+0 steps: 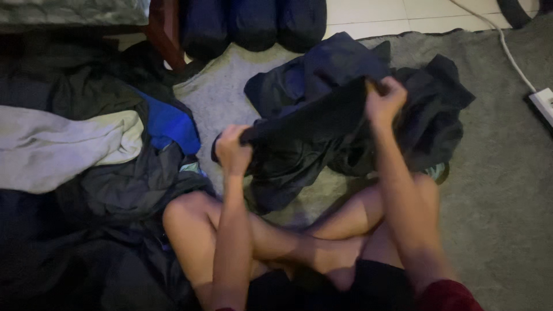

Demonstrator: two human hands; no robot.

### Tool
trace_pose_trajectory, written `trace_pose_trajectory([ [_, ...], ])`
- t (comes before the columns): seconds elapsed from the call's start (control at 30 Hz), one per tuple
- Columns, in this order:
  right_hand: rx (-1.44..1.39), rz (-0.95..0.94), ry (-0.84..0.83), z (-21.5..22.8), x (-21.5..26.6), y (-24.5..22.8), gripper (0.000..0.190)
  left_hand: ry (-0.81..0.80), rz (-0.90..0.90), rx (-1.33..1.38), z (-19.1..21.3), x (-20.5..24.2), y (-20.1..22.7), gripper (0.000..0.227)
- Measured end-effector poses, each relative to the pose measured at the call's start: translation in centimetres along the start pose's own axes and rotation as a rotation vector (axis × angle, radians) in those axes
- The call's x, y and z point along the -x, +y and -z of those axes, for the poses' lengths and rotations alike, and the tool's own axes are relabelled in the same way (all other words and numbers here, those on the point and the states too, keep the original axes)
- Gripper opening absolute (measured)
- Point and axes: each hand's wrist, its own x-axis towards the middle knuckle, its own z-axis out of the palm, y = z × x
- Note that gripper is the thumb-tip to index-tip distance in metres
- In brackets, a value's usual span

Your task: The person removes a black sleeping bag from a stuff sack and unfolds it on a mat while sitting on the floor.

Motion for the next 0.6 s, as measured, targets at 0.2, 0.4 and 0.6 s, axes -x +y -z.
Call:
trace_pose_trajectory([
  [0.2,-0.253,-0.267,-0.021,4.5,-7.0,-2.9,0.058,0.485,0.173,0.232,4.5,-1.2,-1.7,0.014],
  [0.4,-0.167,0.138,-0.346,3.3,-4.7,-5.2,0.015,-0.038,-0.185,0.285,0.2,0.8,3.3,0.038],
  [0.6,-0.051,-0.434,-0.351,-4.1,5.8,-6.7,0.097,-0.523,-0.249,0.809,0.4,9.3,20.8,0.062],
])
